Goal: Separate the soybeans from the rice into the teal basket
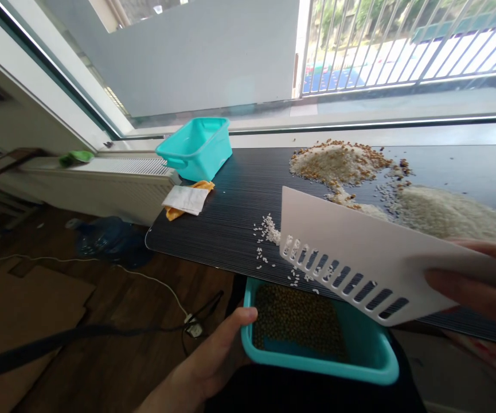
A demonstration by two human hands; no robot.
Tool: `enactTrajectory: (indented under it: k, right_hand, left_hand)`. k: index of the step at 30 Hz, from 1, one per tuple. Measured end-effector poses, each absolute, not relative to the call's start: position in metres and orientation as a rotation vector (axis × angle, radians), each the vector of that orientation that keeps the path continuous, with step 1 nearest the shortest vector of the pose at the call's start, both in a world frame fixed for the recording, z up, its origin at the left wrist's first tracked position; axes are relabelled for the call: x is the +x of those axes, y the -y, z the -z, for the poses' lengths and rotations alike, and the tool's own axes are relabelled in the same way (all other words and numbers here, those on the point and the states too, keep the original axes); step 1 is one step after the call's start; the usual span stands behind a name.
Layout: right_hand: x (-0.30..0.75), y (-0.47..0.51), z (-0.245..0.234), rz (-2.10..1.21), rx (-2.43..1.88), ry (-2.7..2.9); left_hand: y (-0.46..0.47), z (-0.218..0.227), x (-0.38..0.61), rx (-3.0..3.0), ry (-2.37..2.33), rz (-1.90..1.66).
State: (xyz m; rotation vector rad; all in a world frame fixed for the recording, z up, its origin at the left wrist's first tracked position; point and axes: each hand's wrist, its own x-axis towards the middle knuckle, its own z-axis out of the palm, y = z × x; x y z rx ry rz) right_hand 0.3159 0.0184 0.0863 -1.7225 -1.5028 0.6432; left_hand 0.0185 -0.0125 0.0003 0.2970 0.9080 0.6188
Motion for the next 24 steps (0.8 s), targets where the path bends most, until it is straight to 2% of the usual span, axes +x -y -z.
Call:
enactTrajectory:
  k: [3,8,13,24]
  right_hand:
    - [0.294,-0.023,-0.08,-0.906,-1.481,1.547]
    - [0.227,-0.028,-0.07,-0.989,-1.248,1.492]
    - [0.212,-0.033,-0.065,-0.985,-1.336,1.433]
    - [0.29,-0.02,-0.065,-0.722,-1.678,1.092]
  left_hand:
    - [0.017,0.005,0.013,0.284,-0.919,-0.624]
    - [0.025,0.012,0.014,0.279,-0.866,-0.653]
    - [0.027,0.013,0.029,0.257,-0.792,-0.657]
    - [0.03,0.024,0.084,0.307,-0.818,-0.684]
